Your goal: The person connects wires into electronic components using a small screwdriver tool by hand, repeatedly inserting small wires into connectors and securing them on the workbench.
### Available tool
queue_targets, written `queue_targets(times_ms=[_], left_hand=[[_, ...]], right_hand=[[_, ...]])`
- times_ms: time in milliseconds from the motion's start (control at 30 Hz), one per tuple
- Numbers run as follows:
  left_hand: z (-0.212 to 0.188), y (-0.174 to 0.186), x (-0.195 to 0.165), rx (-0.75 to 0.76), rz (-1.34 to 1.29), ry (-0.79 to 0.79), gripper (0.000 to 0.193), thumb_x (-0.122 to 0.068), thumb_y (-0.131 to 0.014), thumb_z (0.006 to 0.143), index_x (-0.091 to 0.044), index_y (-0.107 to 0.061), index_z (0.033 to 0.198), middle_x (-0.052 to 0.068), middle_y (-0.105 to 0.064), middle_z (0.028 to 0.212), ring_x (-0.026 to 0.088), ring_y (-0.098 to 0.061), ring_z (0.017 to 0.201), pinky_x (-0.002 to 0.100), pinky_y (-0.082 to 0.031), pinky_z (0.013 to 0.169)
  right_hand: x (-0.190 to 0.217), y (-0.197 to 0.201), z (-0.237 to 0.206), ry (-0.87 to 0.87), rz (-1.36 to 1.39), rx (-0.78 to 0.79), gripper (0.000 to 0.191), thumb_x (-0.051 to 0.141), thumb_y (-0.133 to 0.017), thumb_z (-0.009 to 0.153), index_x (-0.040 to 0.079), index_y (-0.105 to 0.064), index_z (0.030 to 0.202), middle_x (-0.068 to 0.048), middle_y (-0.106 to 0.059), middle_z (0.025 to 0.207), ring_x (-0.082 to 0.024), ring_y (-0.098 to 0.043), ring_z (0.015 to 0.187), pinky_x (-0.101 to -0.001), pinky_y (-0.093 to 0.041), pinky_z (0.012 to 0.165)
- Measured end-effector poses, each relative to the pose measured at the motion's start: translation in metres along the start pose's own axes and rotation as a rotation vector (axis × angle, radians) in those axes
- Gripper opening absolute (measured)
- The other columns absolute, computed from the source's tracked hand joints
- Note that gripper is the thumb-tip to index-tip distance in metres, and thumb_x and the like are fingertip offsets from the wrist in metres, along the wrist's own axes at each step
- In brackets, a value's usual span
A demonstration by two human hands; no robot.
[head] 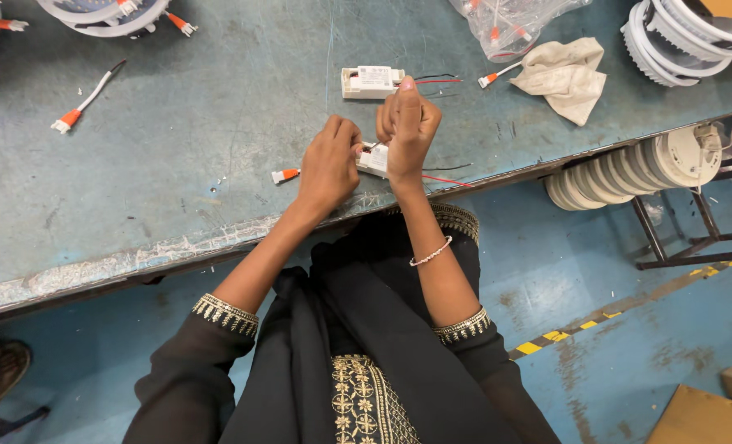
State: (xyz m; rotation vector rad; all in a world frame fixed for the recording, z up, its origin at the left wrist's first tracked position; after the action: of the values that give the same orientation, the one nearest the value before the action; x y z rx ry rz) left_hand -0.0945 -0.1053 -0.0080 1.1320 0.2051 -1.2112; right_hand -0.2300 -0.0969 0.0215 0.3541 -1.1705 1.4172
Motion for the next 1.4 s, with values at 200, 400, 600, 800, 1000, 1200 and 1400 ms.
queue_targets(times_ms=[200, 400, 600, 800, 1000, 1200, 1400], left_hand=[[0.001, 0.000, -0.001, 0.016, 0.004, -0.019, 0.016, -0.002, -0.068, 0.088, -0.003, -0.056, 0.098, 0.013, -0.057, 0.100, 0.038, -0.060, 0.088, 0.048, -0.048, 0.074], [0.001, 0.002, -0.003, 0.027, 0.019, -0.030, 0.013, -0.002, -0.069, 0.087, -0.004, -0.060, 0.095, 0.013, -0.058, 0.101, 0.037, -0.063, 0.089, 0.046, -0.050, 0.073], [0.015, 0.006, 0.015, 0.192, -0.153, 0.154, 0.011, -0.013, -0.076, 0.085, -0.008, -0.073, 0.095, 0.011, -0.062, 0.100, 0.027, -0.071, 0.084, 0.039, -0.054, 0.074], [0.018, 0.012, 0.020, 0.338, -0.113, 0.132, 0.018, -0.012, -0.079, 0.082, -0.006, -0.075, 0.099, 0.014, -0.067, 0.086, 0.029, -0.068, 0.078, 0.039, -0.052, 0.072], [0.031, 0.005, 0.030, 0.387, -0.181, 0.213, 0.011, -0.006, -0.076, 0.079, 0.000, -0.075, 0.088, 0.013, -0.074, 0.076, 0.020, -0.072, 0.068, 0.031, -0.055, 0.064], [0.037, -0.002, 0.045, 0.454, -0.212, 0.317, 0.011, -0.009, -0.080, 0.076, 0.000, -0.078, 0.082, 0.010, -0.074, 0.069, 0.014, -0.069, 0.061, 0.029, -0.053, 0.058], [0.038, -0.008, 0.056, 0.499, -0.224, 0.459, 0.013, -0.014, -0.079, 0.076, -0.002, -0.079, 0.079, 0.008, -0.071, 0.064, 0.012, -0.064, 0.055, 0.028, -0.049, 0.053]], right_hand=[[-0.001, 0.000, -0.001, 0.001, -0.004, 0.002, 0.054, 0.026, -0.045, 0.113, 0.009, -0.030, 0.064, 0.000, -0.030, 0.053, -0.007, -0.021, 0.046, -0.0302, -0.017, 0.043], [0.000, -0.001, -0.001, 0.013, -0.020, 0.008, 0.055, 0.026, -0.045, 0.114, 0.009, -0.030, 0.064, 0.000, -0.031, 0.054, -0.007, -0.022, 0.047, -0.0299, -0.017, 0.043], [-0.002, 0.000, 0.000, -0.011, -0.015, -0.013, 0.053, 0.025, -0.045, 0.113, 0.009, -0.030, 0.064, 0.001, -0.031, 0.054, -0.006, -0.021, 0.046, -0.0294, -0.018, 0.042], [-0.002, -0.001, -0.001, 0.001, -0.042, -0.010, 0.054, 0.026, -0.044, 0.113, 0.009, -0.031, 0.063, 0.001, -0.032, 0.054, -0.007, -0.023, 0.046, -0.0292, -0.019, 0.042], [0.000, -0.002, -0.003, 0.021, -0.022, 0.008, 0.055, 0.026, -0.043, 0.113, 0.009, -0.030, 0.064, 0.001, -0.031, 0.055, -0.007, -0.023, 0.047, -0.0289, -0.019, 0.043], [-0.002, 0.000, -0.004, 0.009, 0.001, -0.009, 0.054, 0.026, -0.044, 0.113, 0.009, -0.029, 0.064, 0.001, -0.031, 0.054, -0.007, -0.023, 0.047, -0.0288, -0.019, 0.043], [-0.004, 0.002, -0.002, -0.020, 0.001, -0.035, 0.054, 0.027, -0.044, 0.112, 0.009, -0.031, 0.063, 0.001, -0.032, 0.053, -0.007, -0.025, 0.045, -0.0287, -0.019, 0.042]])
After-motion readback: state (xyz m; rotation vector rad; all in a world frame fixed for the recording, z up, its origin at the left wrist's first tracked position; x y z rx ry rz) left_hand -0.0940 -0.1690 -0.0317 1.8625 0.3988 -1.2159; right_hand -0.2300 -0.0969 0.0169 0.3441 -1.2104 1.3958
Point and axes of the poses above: each hand's wrist, its own z-axis towards the middle knuckle, its own y-axis out of the back of the hand, x = y × z, the point moved 6 cm from there along z, towards the middle knuckle
